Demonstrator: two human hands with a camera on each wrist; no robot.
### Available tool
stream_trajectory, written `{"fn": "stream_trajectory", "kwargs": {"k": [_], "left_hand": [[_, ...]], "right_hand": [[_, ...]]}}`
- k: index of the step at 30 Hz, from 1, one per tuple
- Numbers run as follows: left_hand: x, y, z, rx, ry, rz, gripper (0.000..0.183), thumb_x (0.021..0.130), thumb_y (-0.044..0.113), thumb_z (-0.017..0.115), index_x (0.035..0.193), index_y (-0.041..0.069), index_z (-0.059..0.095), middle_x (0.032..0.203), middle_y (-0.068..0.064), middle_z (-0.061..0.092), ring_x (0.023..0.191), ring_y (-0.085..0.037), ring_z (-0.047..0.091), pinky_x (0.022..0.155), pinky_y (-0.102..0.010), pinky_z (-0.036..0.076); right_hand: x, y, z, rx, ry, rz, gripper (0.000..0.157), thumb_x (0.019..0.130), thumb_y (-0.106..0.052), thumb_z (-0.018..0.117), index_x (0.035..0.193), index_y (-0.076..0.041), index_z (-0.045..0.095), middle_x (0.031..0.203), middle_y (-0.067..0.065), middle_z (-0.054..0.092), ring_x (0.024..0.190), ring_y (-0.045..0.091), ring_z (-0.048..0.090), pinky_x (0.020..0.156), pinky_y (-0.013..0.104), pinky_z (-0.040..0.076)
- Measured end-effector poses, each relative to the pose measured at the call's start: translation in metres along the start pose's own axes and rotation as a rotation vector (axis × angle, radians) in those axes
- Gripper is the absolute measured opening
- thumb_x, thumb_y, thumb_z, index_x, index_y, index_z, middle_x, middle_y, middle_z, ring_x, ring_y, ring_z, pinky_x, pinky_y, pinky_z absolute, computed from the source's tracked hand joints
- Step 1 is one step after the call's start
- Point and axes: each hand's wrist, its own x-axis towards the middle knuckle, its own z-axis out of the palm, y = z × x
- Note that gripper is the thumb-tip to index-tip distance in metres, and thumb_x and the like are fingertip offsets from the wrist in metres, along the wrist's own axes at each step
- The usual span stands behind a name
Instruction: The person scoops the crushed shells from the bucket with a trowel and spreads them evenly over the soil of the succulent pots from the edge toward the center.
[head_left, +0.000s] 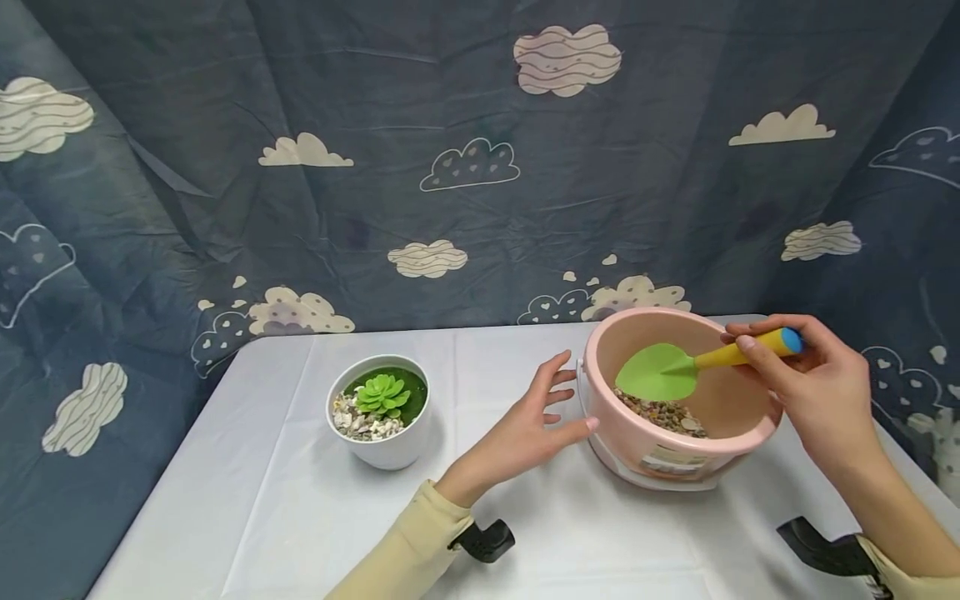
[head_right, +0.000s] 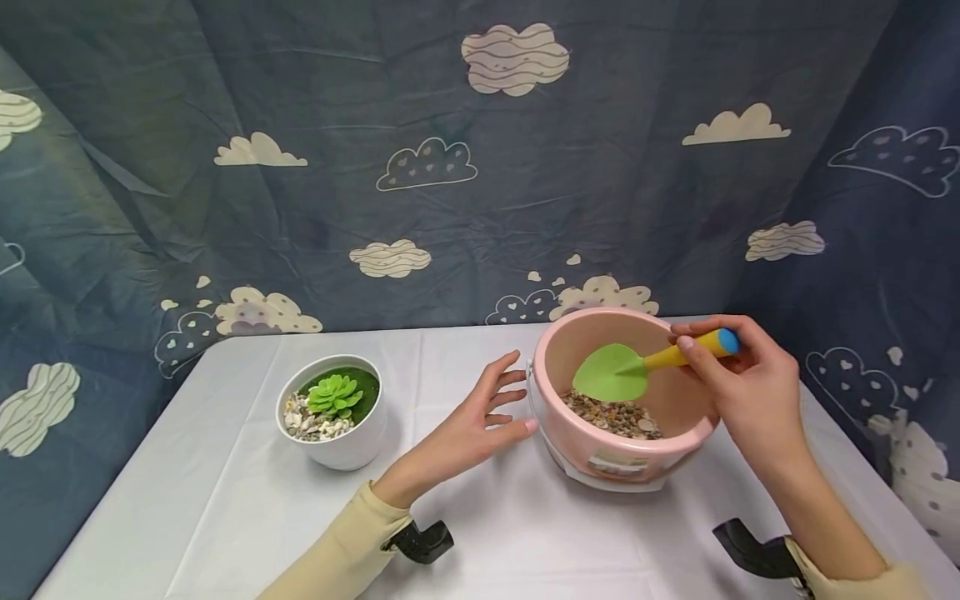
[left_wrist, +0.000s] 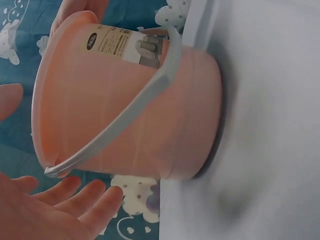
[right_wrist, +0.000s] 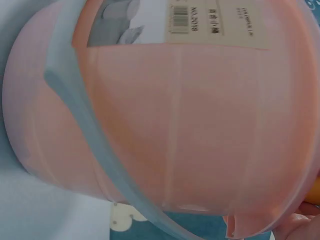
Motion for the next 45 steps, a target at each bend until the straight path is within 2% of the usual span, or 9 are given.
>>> {"fn": "stream_trajectory", "kwargs": {"k": [3,5,13,21,27,32,35,39,45], "left_hand": [[0.006,-0.001,0.004,-0.025,-0.020,0.026,0.075,0.095,0.038,0.064,0.153,0.041,0.018,0.151,0.012,0.031,0.134,-0.014,0.039,0.102,-0.035,0.040],[0.010,-0.001,0.007,-0.030,-0.035,0.045,0.074,0.095,0.037,0.063,0.154,0.040,0.018,0.152,0.014,0.029,0.134,-0.013,0.039,0.101,-0.035,0.040],[0.023,-0.001,0.012,-0.009,-0.021,0.033,0.078,0.093,0.039,0.066,0.155,0.036,0.018,0.152,0.013,0.027,0.129,-0.011,0.042,0.094,-0.029,0.044],[0.035,0.003,0.010,-0.150,-0.037,0.004,0.083,0.086,0.029,0.075,0.152,0.038,0.025,0.153,0.011,0.027,0.126,-0.015,0.046,0.090,-0.027,0.048],[0.040,0.008,0.007,-0.130,-0.037,-0.016,0.086,0.083,0.028,0.078,0.153,0.036,0.028,0.154,0.013,0.029,0.129,-0.015,0.042,0.097,-0.033,0.044],[0.048,0.011,0.007,-0.097,-0.015,-0.039,0.086,0.080,0.033,0.080,0.151,0.037,0.032,0.151,0.017,0.032,0.135,-0.010,0.034,0.109,-0.045,0.031],[0.054,0.010,0.008,-0.113,-0.048,-0.028,0.091,0.079,0.034,0.079,0.154,0.035,0.027,0.152,0.016,0.029,0.136,-0.012,0.035,0.108,-0.037,0.031],[0.061,0.004,0.006,-0.140,-0.112,-0.001,0.099,0.079,0.030,0.078,0.157,0.033,0.018,0.155,0.013,0.024,0.134,-0.017,0.040,0.103,-0.026,0.035],[0.066,0.001,0.003,-0.145,-0.126,0.006,0.102,0.077,0.027,0.080,0.156,0.036,0.018,0.155,0.013,0.023,0.136,-0.017,0.037,0.104,-0.027,0.033]], "right_hand": [[0.001,0.001,0.004,-0.216,-0.024,-0.022,0.034,0.092,0.002,0.065,0.125,0.003,0.057,0.116,-0.002,0.069,0.099,0.003,0.066,0.075,0.018,0.050],[0.002,0.003,0.006,-0.298,-0.040,-0.032,0.033,0.094,0.000,0.064,0.125,0.001,0.056,0.116,-0.003,0.067,0.099,0.000,0.064,0.075,0.015,0.050],[0.013,0.006,0.015,-0.435,-0.091,0.008,0.030,0.098,-0.012,0.061,0.127,-0.005,0.053,0.114,0.003,0.063,0.095,-0.005,0.059,0.075,0.009,0.048],[0.012,0.006,0.018,-0.602,-0.105,-0.003,0.030,0.100,-0.027,0.059,0.124,-0.009,0.056,0.116,0.007,0.058,0.089,0.002,0.051,0.073,0.001,0.040],[0.011,0.007,0.017,-0.613,-0.157,-0.023,0.029,0.101,-0.024,0.058,0.125,-0.008,0.056,0.117,0.012,0.063,0.091,-0.002,0.053,0.074,0.001,0.039],[0.015,0.007,0.017,-0.604,-0.237,-0.023,0.031,0.104,-0.021,0.052,0.130,-0.006,0.051,0.122,0.017,0.061,0.098,0.027,0.062,0.073,0.003,0.042],[0.019,0.006,0.017,-0.547,-0.256,0.006,0.035,0.104,-0.019,0.051,0.136,-0.005,0.044,0.125,0.020,0.058,0.099,0.026,0.064,0.071,0.009,0.048],[0.022,0.005,0.016,-0.463,-0.251,0.052,0.044,0.101,-0.016,0.056,0.140,-0.004,0.038,0.125,0.022,0.055,0.094,0.004,0.063,0.067,0.019,0.054],[0.025,0.003,0.017,-0.452,-0.320,0.028,0.031,0.100,-0.016,0.058,0.126,-0.001,0.050,0.116,0.020,0.058,0.088,0.012,0.067,0.066,0.027,0.057]]}}
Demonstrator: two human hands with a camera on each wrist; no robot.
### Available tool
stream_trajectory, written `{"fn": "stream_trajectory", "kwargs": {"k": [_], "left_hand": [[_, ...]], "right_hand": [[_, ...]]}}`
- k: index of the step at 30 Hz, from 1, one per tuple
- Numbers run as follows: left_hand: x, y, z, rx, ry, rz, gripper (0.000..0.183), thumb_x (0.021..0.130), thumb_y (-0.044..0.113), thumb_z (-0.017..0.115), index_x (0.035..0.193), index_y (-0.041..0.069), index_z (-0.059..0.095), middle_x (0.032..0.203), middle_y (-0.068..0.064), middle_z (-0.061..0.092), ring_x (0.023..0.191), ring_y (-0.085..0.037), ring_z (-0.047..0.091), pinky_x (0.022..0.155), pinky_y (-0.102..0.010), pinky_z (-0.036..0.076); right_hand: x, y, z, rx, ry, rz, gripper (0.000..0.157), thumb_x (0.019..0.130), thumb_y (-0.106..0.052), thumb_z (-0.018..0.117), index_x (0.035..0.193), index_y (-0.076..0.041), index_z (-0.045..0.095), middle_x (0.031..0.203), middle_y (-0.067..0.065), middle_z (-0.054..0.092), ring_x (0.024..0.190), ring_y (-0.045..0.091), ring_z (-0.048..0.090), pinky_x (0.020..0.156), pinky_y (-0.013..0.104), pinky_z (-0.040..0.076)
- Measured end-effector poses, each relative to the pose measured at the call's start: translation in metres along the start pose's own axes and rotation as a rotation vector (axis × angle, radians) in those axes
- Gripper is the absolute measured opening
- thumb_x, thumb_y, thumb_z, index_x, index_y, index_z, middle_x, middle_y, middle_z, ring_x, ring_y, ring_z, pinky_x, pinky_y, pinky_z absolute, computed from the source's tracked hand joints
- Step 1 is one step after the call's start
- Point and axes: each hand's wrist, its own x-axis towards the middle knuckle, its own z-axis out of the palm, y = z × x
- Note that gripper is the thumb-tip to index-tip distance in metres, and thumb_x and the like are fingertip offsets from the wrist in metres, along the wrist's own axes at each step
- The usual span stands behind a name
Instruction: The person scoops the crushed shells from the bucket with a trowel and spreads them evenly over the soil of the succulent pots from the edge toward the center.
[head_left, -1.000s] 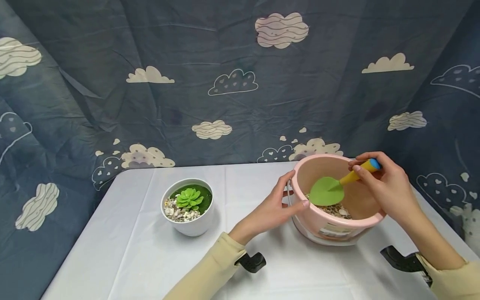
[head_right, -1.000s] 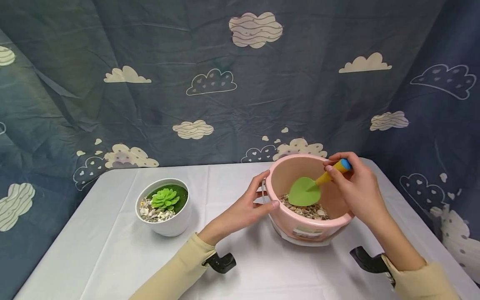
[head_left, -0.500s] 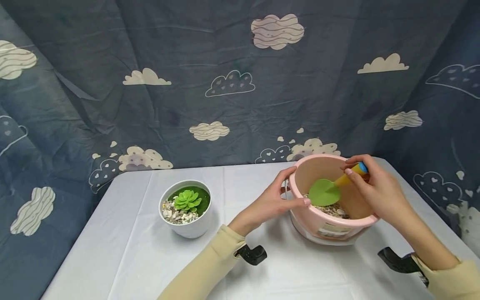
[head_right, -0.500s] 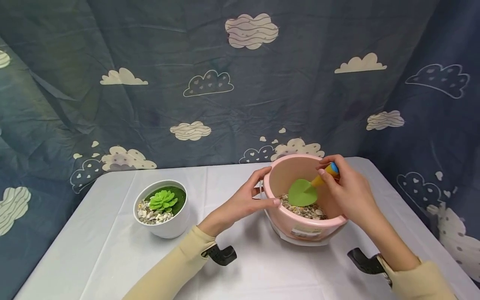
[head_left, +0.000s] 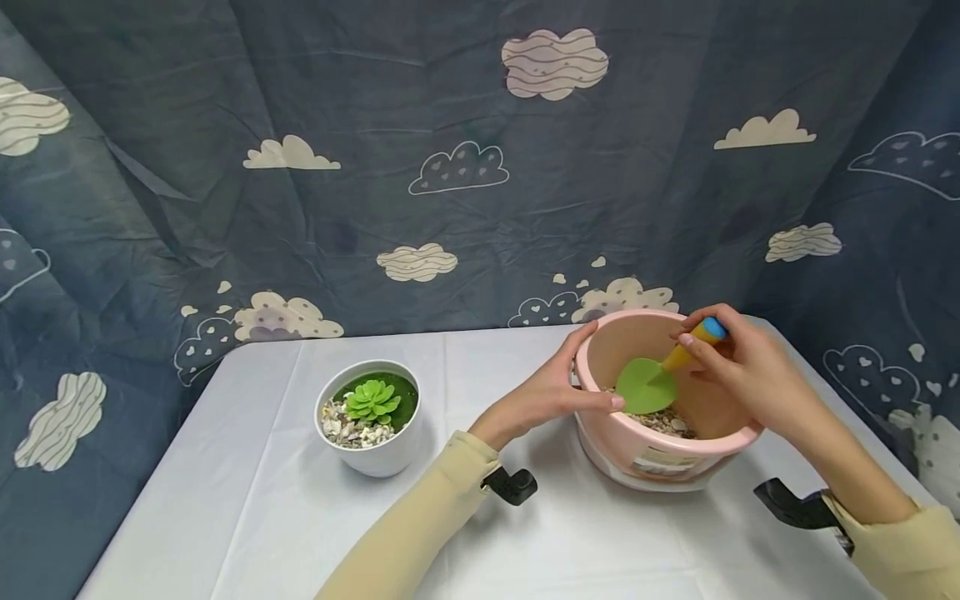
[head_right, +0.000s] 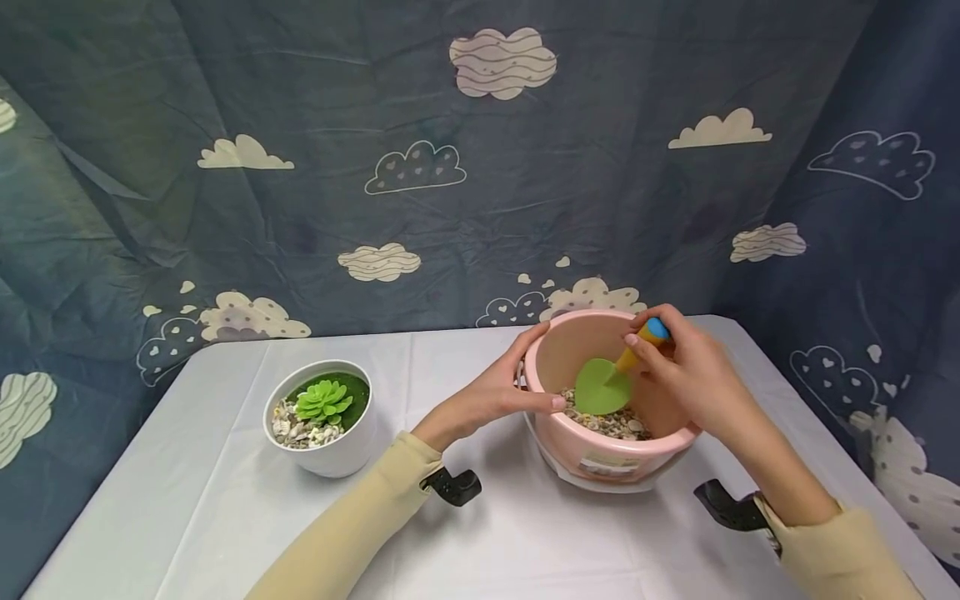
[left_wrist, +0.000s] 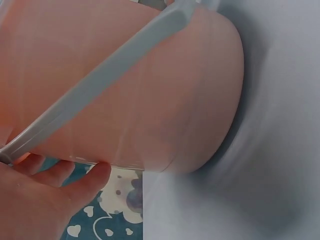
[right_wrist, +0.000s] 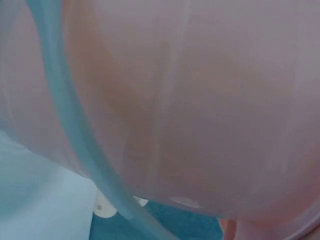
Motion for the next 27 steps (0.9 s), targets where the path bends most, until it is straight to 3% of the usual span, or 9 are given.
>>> {"fn": "stream_trajectory", "kwargs": {"k": [8,11,15,17,19,23,27], "left_hand": [[-0.001,0.000,0.000,-0.024,0.016,0.017,0.098,0.079,0.025,0.080,0.156,0.034,0.020,0.155,0.013,0.024,0.137,-0.019,0.035,0.101,-0.024,0.037],[-0.002,0.000,-0.001,-0.019,0.024,0.012,0.098,0.079,0.023,0.080,0.156,0.034,0.020,0.155,0.012,0.023,0.138,-0.017,0.032,0.103,-0.025,0.035],[-0.004,0.000,-0.001,-0.020,0.018,0.006,0.097,0.080,0.021,0.080,0.156,0.033,0.021,0.155,0.012,0.023,0.138,-0.015,0.032,0.104,-0.025,0.034],[-0.004,0.000,-0.001,-0.021,0.011,0.010,0.097,0.080,0.020,0.079,0.157,0.032,0.021,0.156,0.011,0.023,0.137,-0.015,0.033,0.103,-0.025,0.035],[-0.003,0.000,-0.002,-0.014,0.011,0.015,0.097,0.081,0.019,0.079,0.157,0.031,0.020,0.156,0.011,0.023,0.138,-0.015,0.032,0.104,-0.024,0.034],[-0.003,0.001,-0.002,-0.015,-0.004,0.013,0.095,0.082,0.020,0.079,0.156,0.033,0.022,0.155,0.013,0.023,0.138,-0.014,0.032,0.104,-0.025,0.034],[-0.003,0.001,-0.003,-0.003,-0.030,0.001,0.090,0.084,0.023,0.077,0.154,0.039,0.024,0.154,0.018,0.022,0.138,-0.009,0.029,0.109,-0.032,0.028]], "right_hand": [[-0.001,0.001,0.005,-0.022,0.087,-0.036,0.025,0.098,-0.015,0.062,0.118,-0.002,0.057,0.115,0.012,0.059,0.085,0.004,0.065,0.067,0.017,0.053],[-0.001,0.002,0.004,0.070,0.093,-0.045,0.026,0.096,-0.010,0.064,0.119,0.000,0.059,0.114,0.007,0.062,0.088,0.005,0.067,0.068,0.021,0.055],[-0.004,0.001,-0.003,0.273,0.060,-0.024,0.027,0.096,-0.004,0.062,0.121,0.005,0.056,0.113,0.006,0.068,0.096,0.011,0.069,0.069,0.032,0.056],[-0.004,0.000,-0.009,0.313,0.045,-0.014,0.027,0.096,-0.004,0.061,0.121,0.006,0.055,0.114,0.005,0.069,0.098,0.012,0.069,0.070,0.033,0.056],[-0.002,-0.002,-0.014,0.293,0.025,-0.030,0.027,0.096,-0.002,0.061,0.121,0.005,0.055,0.114,0.007,0.069,0.099,0.012,0.069,0.070,0.033,0.056],[0.002,-0.003,-0.022,0.150,0.008,-0.105,0.026,0.092,0.004,0.063,0.118,0.001,0.059,0.113,0.007,0.068,0.096,0.009,0.068,0.071,0.027,0.056],[0.006,0.000,-0.025,0.070,-0.014,-0.163,0.027,0.091,0.007,0.064,0.116,-0.002,0.060,0.112,0.009,0.068,0.096,0.008,0.068,0.073,0.022,0.055]]}}
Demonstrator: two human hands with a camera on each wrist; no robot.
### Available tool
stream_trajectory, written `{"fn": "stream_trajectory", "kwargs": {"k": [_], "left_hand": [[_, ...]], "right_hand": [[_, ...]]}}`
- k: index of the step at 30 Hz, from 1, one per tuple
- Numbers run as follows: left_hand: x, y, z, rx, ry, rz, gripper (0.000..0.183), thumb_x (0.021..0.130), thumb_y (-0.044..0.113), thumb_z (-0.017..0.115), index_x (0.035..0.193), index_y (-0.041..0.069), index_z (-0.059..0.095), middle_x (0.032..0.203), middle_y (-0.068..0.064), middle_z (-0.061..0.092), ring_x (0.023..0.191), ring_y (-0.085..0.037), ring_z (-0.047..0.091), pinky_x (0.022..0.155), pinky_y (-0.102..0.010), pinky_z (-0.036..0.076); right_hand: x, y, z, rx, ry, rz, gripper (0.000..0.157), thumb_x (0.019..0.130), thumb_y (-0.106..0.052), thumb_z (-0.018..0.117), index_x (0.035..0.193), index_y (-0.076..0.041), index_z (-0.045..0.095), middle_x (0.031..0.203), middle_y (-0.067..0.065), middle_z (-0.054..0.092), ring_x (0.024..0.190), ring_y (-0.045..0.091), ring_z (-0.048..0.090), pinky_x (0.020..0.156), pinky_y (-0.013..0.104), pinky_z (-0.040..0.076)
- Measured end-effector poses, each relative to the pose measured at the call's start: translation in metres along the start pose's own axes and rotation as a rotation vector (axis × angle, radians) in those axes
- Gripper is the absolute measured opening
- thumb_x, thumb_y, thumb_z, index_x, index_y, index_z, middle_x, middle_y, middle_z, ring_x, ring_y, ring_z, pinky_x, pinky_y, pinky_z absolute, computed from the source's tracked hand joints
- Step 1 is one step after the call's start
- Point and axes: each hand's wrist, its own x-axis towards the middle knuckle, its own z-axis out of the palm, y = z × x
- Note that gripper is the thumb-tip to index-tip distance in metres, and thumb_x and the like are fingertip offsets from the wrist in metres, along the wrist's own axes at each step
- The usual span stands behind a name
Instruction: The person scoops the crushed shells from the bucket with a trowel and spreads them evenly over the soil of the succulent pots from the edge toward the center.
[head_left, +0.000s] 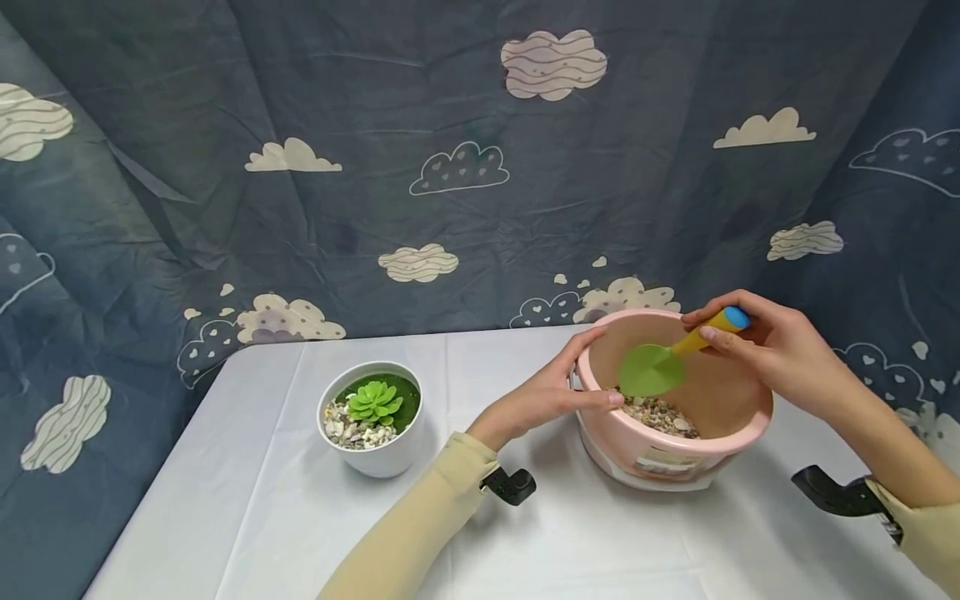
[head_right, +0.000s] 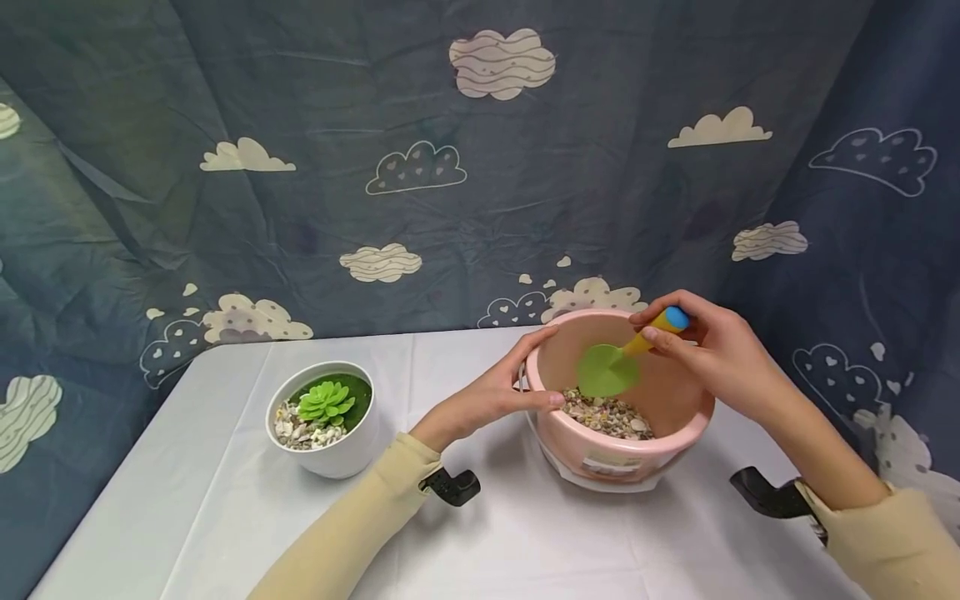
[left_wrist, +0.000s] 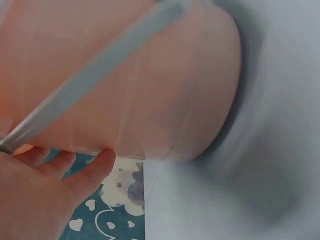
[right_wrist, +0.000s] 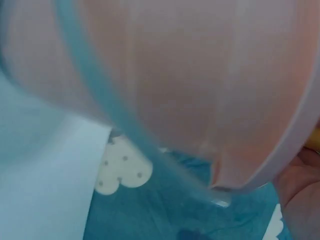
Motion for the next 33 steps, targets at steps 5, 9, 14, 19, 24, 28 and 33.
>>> {"fn": "stream_trajectory", "kwargs": {"k": [5,9,14,19,24,28,33], "left_hand": [[0.001,0.000,-0.001,0.048,-0.006,-0.020,0.094,0.082,0.028,0.078,0.154,0.042,0.021,0.155,0.020,0.018,0.138,-0.004,0.024,0.112,-0.041,0.022],[0.002,0.001,-0.003,0.065,0.002,-0.023,0.097,0.080,0.025,0.080,0.156,0.037,0.021,0.156,0.015,0.021,0.139,-0.010,0.028,0.112,-0.038,0.024],[0.004,0.000,-0.006,0.075,-0.002,-0.008,0.097,0.080,0.021,0.080,0.157,0.031,0.021,0.158,0.005,0.023,0.138,-0.016,0.034,0.108,-0.030,0.031],[0.005,0.000,-0.007,0.066,-0.022,0.008,0.095,0.082,0.016,0.079,0.157,0.026,0.022,0.155,-0.003,0.030,0.128,-0.013,0.044,0.098,-0.023,0.042],[0.006,0.004,-0.010,0.104,-0.048,0.008,0.096,0.081,0.016,0.081,0.157,0.024,0.023,0.149,-0.006,0.036,0.122,-0.009,0.047,0.095,-0.023,0.044],[0.007,0.007,-0.012,0.117,-0.075,0.004,0.097,0.081,0.015,0.082,0.157,0.021,0.022,0.148,-0.008,0.037,0.118,-0.006,0.050,0.096,-0.023,0.043],[0.006,0.007,-0.011,0.103,-0.070,0.004,0.096,0.081,0.015,0.082,0.157,0.022,0.023,0.150,-0.006,0.036,0.118,-0.005,0.049,0.097,-0.023,0.042]], "right_hand": [[0.001,0.008,-0.004,-0.084,-0.002,0.004,0.028,0.091,0.002,0.066,0.117,-0.008,0.063,0.111,0.006,0.069,0.088,0.009,0.067,0.073,0.014,0.052],[0.003,0.012,-0.005,-0.162,-0.031,-0.003,0.028,0.090,0.001,0.068,0.115,-0.013,0.065,0.111,0.004,0.069,0.088,0.007,0.063,0.072,0.012,0.049],[0.006,0.015,-0.006,-0.223,-0.122,-0.048,0.032,0.090,0.005,0.066,0.115,-0.013,0.062,0.113,0.007,0.067,0.092,0.003,0.058,0.076,0.009,0.046],[0.005,0.015,-0.009,-0.253,-0.190,-0.024,0.032,0.091,0.003,0.065,0.117,-0.016,0.059,0.114,0.005,0.067,0.090,0.008,0.061,0.074,0.013,0.048],[0.002,0.012,-0.010,-0.265,-0.233,-0.003,0.031,0.093,0.002,0.063,0.115,-0.018,0.057,0.113,0.004,0.067,0.085,0.014,0.062,0.062,0.022,0.050],[-0.003,0.008,-0.010,-0.242,-0.239,-0.045,0.031,0.091,0.005,0.063,0.113,-0.016,0.055,0.109,0.003,0.065,0.085,0.014,0.060,0.053,0.024,0.050],[-0.003,0.006,-0.011,-0.250,-0.252,-0.099,0.032,0.089,0.007,0.064,0.111,-0.014,0.055,0.107,-0.002,0.064,0.091,0.011,0.059,0.069,0.018,0.052]]}}
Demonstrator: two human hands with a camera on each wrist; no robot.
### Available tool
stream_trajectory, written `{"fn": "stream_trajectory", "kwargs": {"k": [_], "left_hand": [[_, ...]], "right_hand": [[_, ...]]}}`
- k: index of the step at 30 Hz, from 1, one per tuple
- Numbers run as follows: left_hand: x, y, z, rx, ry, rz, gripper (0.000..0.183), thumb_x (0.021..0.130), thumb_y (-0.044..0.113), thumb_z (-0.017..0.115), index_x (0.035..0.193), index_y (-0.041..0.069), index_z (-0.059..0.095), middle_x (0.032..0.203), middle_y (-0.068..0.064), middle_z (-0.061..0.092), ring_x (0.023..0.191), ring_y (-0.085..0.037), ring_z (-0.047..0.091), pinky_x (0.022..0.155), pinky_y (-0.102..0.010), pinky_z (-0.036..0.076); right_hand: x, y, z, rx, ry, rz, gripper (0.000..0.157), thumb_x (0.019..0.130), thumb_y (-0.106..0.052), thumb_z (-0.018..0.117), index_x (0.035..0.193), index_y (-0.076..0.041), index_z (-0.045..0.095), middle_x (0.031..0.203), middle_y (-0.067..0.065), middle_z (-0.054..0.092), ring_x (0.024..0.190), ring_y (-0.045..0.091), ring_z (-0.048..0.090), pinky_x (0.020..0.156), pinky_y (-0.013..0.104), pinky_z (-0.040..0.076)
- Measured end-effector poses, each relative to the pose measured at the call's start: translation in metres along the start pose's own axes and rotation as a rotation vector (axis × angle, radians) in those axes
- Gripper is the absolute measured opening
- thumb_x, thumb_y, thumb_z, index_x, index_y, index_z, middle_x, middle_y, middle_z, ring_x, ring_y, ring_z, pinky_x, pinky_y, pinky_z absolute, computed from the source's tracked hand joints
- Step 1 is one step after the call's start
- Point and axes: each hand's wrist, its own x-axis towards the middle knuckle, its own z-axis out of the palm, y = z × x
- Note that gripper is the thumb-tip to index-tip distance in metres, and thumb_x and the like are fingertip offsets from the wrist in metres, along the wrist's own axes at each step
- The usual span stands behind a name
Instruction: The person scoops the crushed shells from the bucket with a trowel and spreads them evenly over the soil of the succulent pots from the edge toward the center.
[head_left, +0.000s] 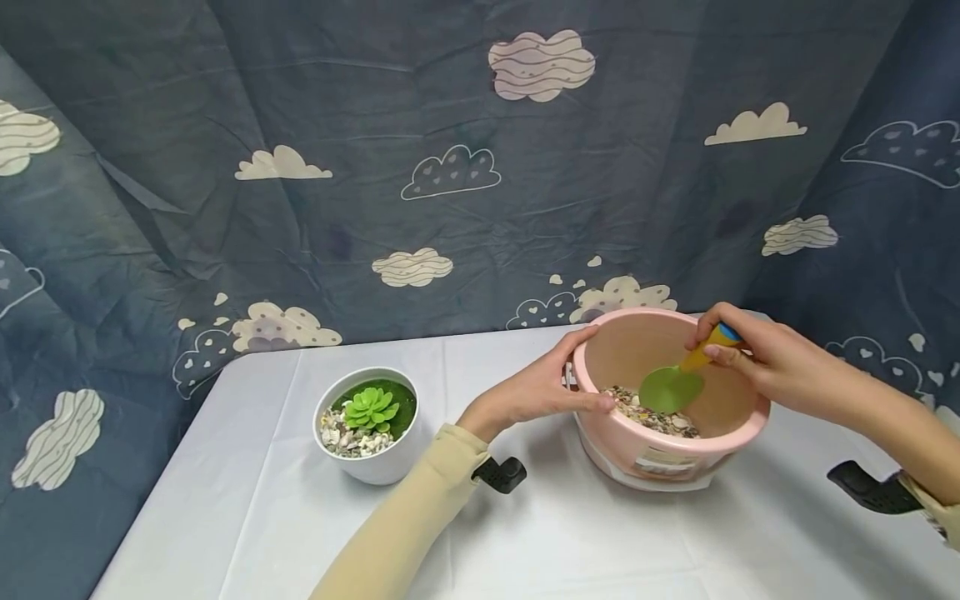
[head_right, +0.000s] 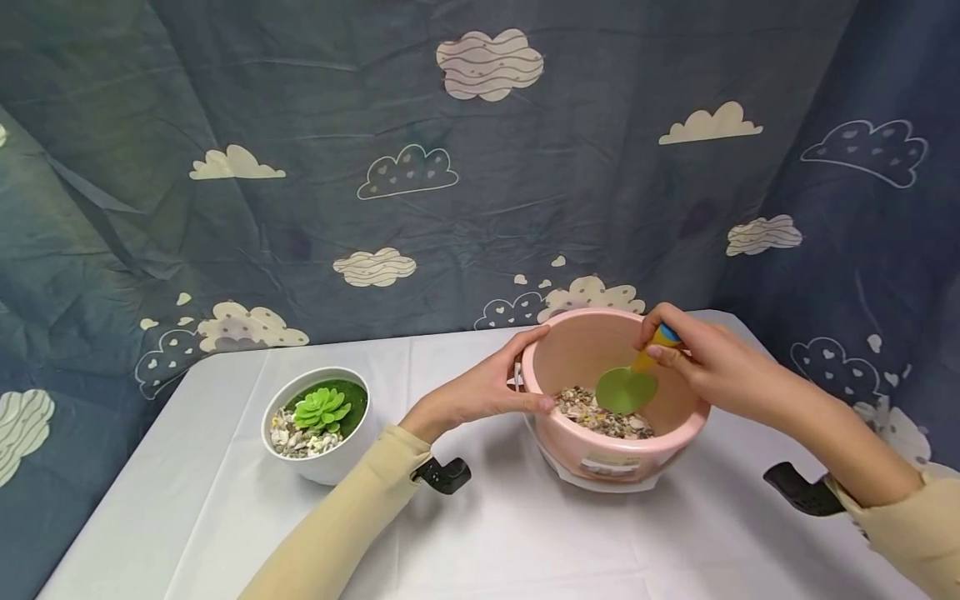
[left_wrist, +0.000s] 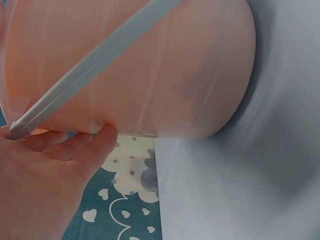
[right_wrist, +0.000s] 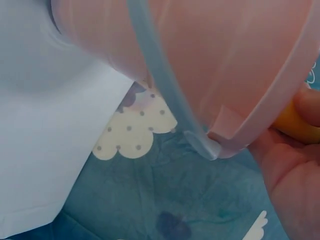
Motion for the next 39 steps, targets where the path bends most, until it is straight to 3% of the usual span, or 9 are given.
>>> {"fn": "stream_trajectory", "kwargs": {"k": [8,13,20,39], "left_hand": [[-0.002,0.000,-0.001,0.021,0.003,-0.007,0.094,0.082,0.019,0.080,0.157,0.027,0.023,0.152,-0.001,0.034,0.129,-0.014,0.044,0.103,-0.025,0.036],[-0.001,0.002,-0.003,0.056,-0.010,-0.014,0.095,0.082,0.021,0.080,0.157,0.024,0.021,0.152,-0.002,0.034,0.133,-0.019,0.040,0.106,-0.031,0.034],[-0.001,0.002,-0.003,0.047,-0.004,-0.022,0.096,0.082,0.019,0.081,0.157,0.024,0.022,0.154,-0.002,0.032,0.129,-0.006,0.039,0.106,-0.028,0.031],[-0.001,0.001,0.000,0.034,0.007,-0.006,0.094,0.082,0.018,0.080,0.156,0.024,0.023,0.156,0.000,0.029,0.141,-0.017,0.029,0.110,-0.031,0.026]], "right_hand": [[0.004,-0.010,-0.005,0.057,-0.075,0.008,0.022,0.093,0.006,0.060,0.105,-0.011,0.051,0.101,-0.003,0.064,0.090,0.014,0.062,0.073,0.023,0.054],[0.008,-0.017,-0.005,0.067,-0.076,0.131,0.013,0.097,-0.003,0.059,0.105,-0.010,0.052,0.099,0.002,0.067,0.086,0.019,0.064,0.069,0.026,0.056],[0.011,-0.013,-0.005,0.025,-0.055,0.278,0.016,0.100,-0.020,0.059,0.109,-0.008,0.053,0.098,0.006,0.067,0.086,0.023,0.063,0.069,0.026,0.056],[0.009,-0.014,0.004,0.100,-0.031,0.324,0.018,0.101,-0.017,0.057,0.110,-0.001,0.051,0.098,0.013,0.064,0.085,0.026,0.062,0.064,0.031,0.058]]}}
